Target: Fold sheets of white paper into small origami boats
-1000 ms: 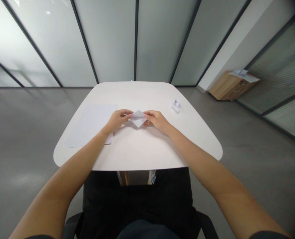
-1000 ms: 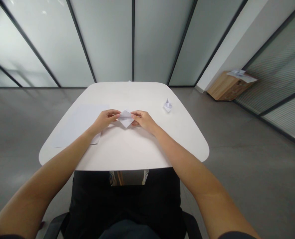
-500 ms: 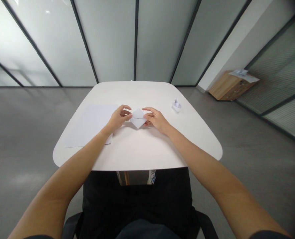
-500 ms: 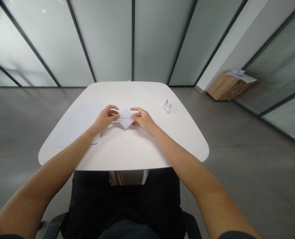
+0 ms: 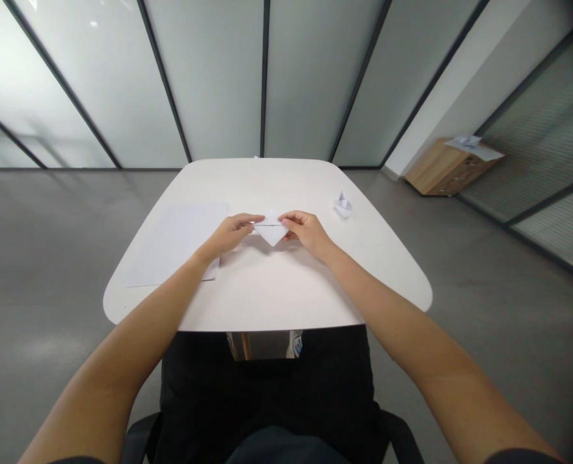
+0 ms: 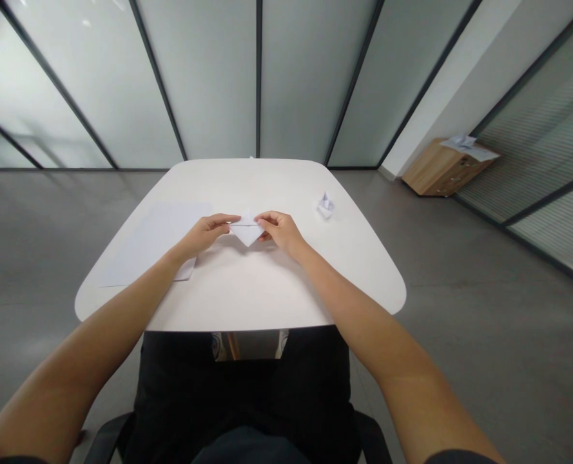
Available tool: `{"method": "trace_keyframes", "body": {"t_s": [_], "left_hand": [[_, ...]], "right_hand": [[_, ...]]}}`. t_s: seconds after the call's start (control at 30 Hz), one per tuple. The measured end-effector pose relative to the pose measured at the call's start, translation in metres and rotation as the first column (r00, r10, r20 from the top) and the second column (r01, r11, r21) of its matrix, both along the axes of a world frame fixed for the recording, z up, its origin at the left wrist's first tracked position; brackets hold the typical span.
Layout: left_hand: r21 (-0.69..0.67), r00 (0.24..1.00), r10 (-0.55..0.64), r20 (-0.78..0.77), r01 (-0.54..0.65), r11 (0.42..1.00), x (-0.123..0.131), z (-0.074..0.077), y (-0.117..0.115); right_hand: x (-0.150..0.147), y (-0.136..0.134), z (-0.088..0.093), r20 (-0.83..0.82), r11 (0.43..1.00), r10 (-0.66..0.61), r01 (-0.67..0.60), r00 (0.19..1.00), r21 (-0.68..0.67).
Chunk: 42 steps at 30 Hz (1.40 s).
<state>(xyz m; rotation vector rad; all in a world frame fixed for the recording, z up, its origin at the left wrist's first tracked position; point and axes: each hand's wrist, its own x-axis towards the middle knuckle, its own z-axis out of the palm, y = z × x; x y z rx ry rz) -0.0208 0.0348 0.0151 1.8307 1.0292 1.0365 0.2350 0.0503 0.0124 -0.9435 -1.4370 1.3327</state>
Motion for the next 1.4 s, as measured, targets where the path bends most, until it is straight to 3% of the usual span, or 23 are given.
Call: {"method": "trace_keyframes", "body": {"t_s": [0.27,0.47,0.67,0.87,1.17,1.4], "left_hand": [[0.217,0.990,0.093,-0.101,-0.069,0.974,-0.001,-0.010,0.011],[0.268,0.983,0.152,-0.102,-0.120,0.956,-0.001,-0.009,0.010],[0.220,0.970,0.219,-0.102,-0.193,0.956,-0.001,-0.009,0.008],[0.117,0.990,0.139,-0.015,-0.136,0.984,0.001,-0.005,0.005],[-0.039,0.960,0.003,0.280,0.009,0.999,0.006,-0.008,0.006],[-0.126,0.925,-0.052,0.377,0.106,0.986,0.006,-0.008,0.001]], "right_hand": [[-0.002,-0.001,0.001,-0.052,0.993,0.010,-0.017,0.999,-0.119],[0.000,-0.003,0.003,-0.036,0.986,0.074,-0.078,0.997,-0.146],[0.002,-0.008,0.010,-0.017,0.981,0.158,-0.159,0.987,-0.114],[0.004,-0.006,0.007,0.101,0.993,0.120,-0.119,0.988,-0.016],[0.006,-0.005,0.010,-0.049,0.995,0.104,-0.104,0.993,0.004],[0.006,-0.003,0.006,-0.159,0.990,0.134,-0.140,0.978,-0.030]]}}
